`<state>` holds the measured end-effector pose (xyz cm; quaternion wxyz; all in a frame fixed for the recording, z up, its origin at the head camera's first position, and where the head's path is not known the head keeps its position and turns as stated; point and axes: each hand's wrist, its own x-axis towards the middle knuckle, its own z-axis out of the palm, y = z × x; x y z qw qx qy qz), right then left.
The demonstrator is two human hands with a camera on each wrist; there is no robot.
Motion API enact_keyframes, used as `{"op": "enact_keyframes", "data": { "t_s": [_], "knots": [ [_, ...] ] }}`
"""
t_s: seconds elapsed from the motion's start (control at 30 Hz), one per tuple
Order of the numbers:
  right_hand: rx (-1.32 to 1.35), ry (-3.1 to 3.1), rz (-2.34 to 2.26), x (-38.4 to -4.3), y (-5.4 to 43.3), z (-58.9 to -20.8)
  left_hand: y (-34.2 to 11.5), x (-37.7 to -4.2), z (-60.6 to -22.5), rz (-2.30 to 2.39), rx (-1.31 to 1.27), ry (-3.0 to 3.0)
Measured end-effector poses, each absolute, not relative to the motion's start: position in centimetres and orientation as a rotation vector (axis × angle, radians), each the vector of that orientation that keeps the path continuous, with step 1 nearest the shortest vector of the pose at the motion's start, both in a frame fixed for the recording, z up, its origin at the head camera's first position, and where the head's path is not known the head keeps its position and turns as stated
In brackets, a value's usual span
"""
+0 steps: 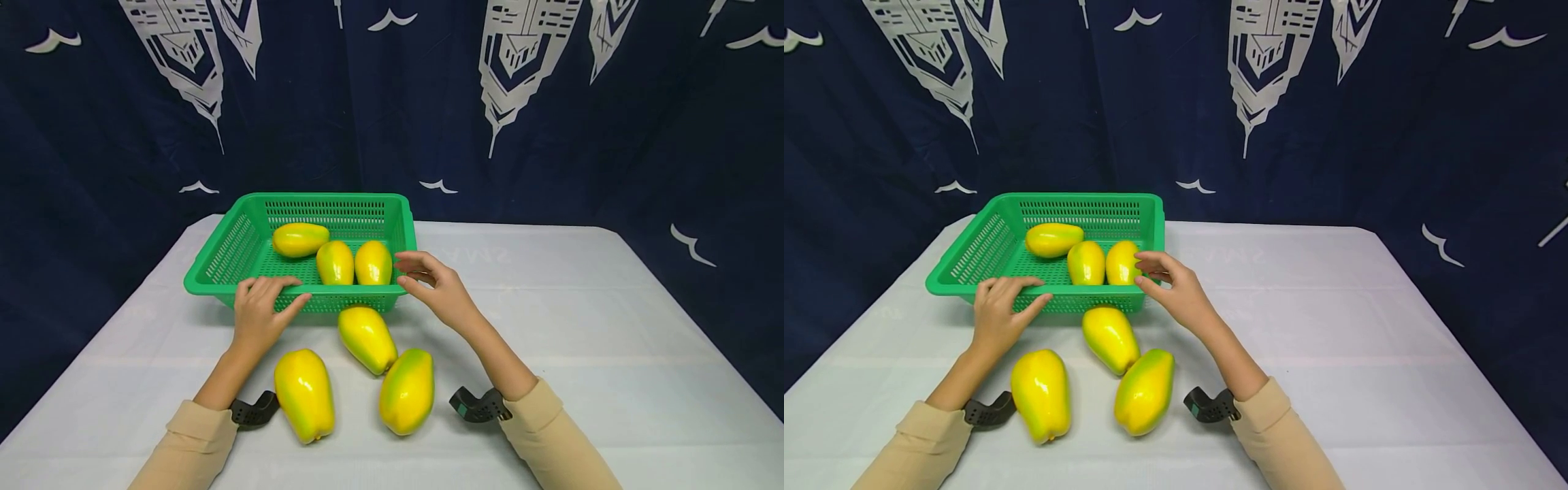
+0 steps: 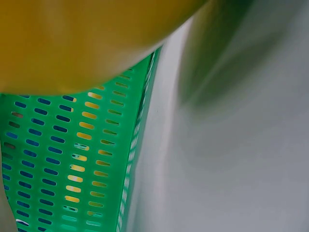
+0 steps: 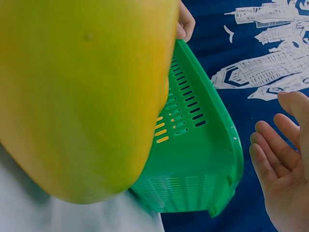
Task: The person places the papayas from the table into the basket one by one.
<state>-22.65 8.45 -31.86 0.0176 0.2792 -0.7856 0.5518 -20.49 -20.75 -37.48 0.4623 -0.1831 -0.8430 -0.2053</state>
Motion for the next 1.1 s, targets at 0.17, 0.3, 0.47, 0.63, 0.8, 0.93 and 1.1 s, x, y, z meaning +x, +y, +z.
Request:
{"op": "enact_keyframes", "data": {
  "t_s": [0.17,0.3,0.47,0.63,0.8,0.93,1.1],
  "knots": [
    [0.878,-2.438,1.725,-22.3,8.5,-31.4,-20.8,-20.5,-37.5,-0.503,-0.446,-2.068],
    [0.9,-2.422,1.731,-22.0,8.4,-31.1,-20.8,-20.4,-37.5,-0.501,-0.447,-2.072],
    [0.917,-2.412,1.735,-21.5,8.4,-30.7,-20.8,-20.4,-37.4,-0.508,-0.445,-2.079],
    [0.949,-2.406,1.742,-21.0,8.4,-30.2,-20.7,-20.5,-37.5,-0.509,-0.445,-2.068],
    [1.006,-2.408,1.714,-20.6,8.2,-29.7,-20.7,-20.7,-37.3,-0.493,-0.442,-2.06],
    [1.025,-2.426,1.693,-20.3,8.2,-29.6,-20.6,-20.8,-37.3,-0.499,-0.442,-2.077],
    [1.055,-2.436,1.673,-19.6,8.4,-30.0,-20.7,-20.4,-37.4,-0.505,-0.443,-2.09]
  ]
}}
